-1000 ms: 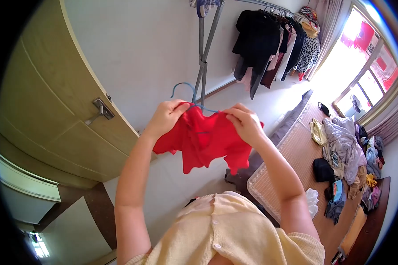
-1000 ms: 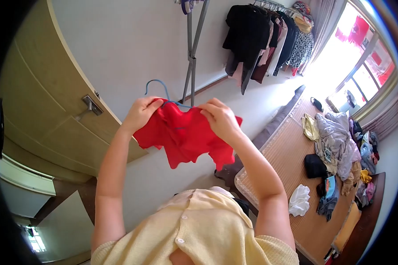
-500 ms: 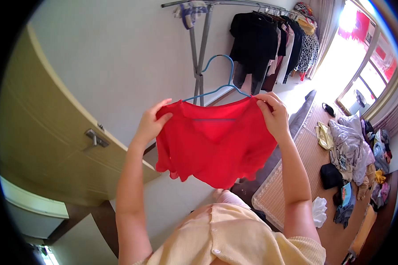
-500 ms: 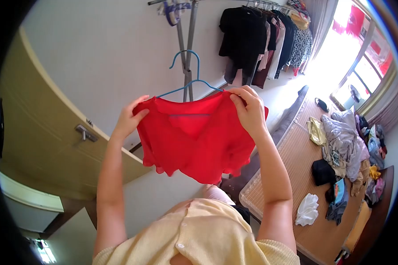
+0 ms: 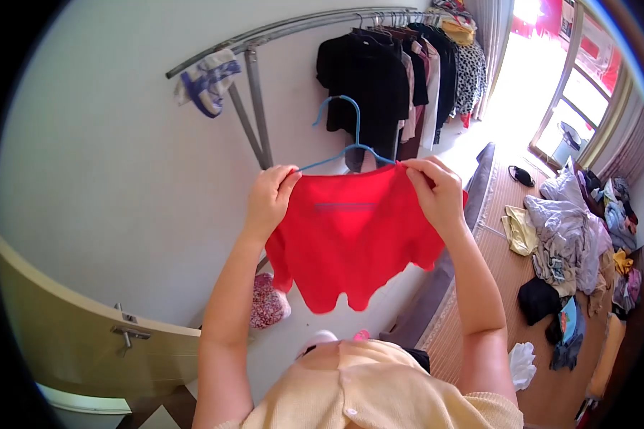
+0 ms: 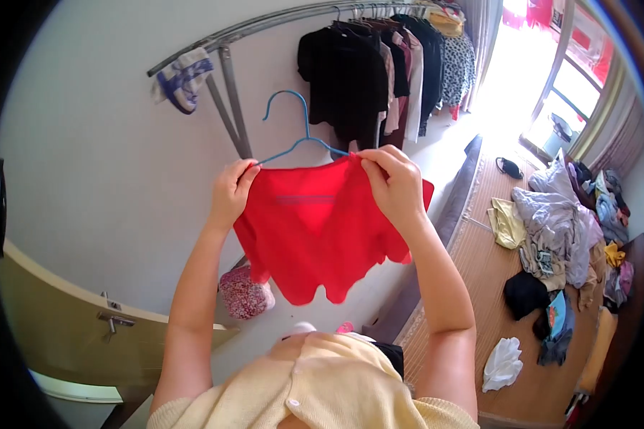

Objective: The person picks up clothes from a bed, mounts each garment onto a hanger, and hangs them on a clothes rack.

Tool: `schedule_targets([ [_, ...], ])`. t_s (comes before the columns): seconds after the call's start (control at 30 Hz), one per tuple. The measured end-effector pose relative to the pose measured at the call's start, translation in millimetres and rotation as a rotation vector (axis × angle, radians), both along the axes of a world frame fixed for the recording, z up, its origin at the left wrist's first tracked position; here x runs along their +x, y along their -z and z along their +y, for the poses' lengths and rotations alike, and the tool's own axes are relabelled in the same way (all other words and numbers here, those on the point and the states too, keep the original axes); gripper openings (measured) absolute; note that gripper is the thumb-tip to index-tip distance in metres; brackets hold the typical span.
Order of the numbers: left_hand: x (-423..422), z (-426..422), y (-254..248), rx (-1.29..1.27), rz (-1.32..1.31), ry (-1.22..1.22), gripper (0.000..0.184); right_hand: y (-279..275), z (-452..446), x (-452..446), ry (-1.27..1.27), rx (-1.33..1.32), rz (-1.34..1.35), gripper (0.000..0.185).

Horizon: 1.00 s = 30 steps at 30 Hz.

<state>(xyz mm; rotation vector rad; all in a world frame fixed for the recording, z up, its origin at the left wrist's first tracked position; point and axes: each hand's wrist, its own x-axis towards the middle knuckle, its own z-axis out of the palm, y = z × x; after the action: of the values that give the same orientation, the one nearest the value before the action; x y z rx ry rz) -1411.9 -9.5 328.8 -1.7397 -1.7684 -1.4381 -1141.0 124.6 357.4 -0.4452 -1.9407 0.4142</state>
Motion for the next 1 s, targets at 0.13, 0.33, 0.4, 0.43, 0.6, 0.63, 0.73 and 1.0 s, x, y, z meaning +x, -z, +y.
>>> schedule_targets([
  [0.13,-14.6,69.3,6.6,-0.049,-0.157,0.099,0.018,-11.4,41.6,1.6,0.052,-0.036,-0.012,0.009],
  [0.33,-57.8,180.2,3.9,-0.02,-0.345,0.176,0.021,-16.4,120.5,-7.5,0.331,0.347,-0.296,0.013],
  [0.4,-75.6,221.6,8.0,-0.038,-0.293,0.199,0.02,-13.4,144.2,-14.2,0.368,0.22,-0.311,0.014],
  [0.43,-83.6,243.3,10.6,0.03,-0.255,0.231,0.019,-18.8,150.5,-19.9,0.404,0.194,-0.298,0.015],
  [0.6,-130.5,329.3,13.2,0.073,-0.116,0.227,0.018,-1.9,222.5,-65.4,0.301,0.133,-0.527,0.017],
  [0.63,-141.7,346.7,10.9,0.094,-0.118,0.234,0.017,0.7,232.8,-72.7,0.292,0.13,-0.525,0.017],
  [0.73,-173.8,395.0,4.9,0.139,-0.126,0.222,0.016,-17.6,269.1,-103.4,0.425,0.187,-0.535,0.014],
  [1.0,-239.1,524.2,-19.6,0.377,-0.163,-0.02,0.051,-53.3,370.5,-202.2,0.696,0.276,-0.356,0.013],
])
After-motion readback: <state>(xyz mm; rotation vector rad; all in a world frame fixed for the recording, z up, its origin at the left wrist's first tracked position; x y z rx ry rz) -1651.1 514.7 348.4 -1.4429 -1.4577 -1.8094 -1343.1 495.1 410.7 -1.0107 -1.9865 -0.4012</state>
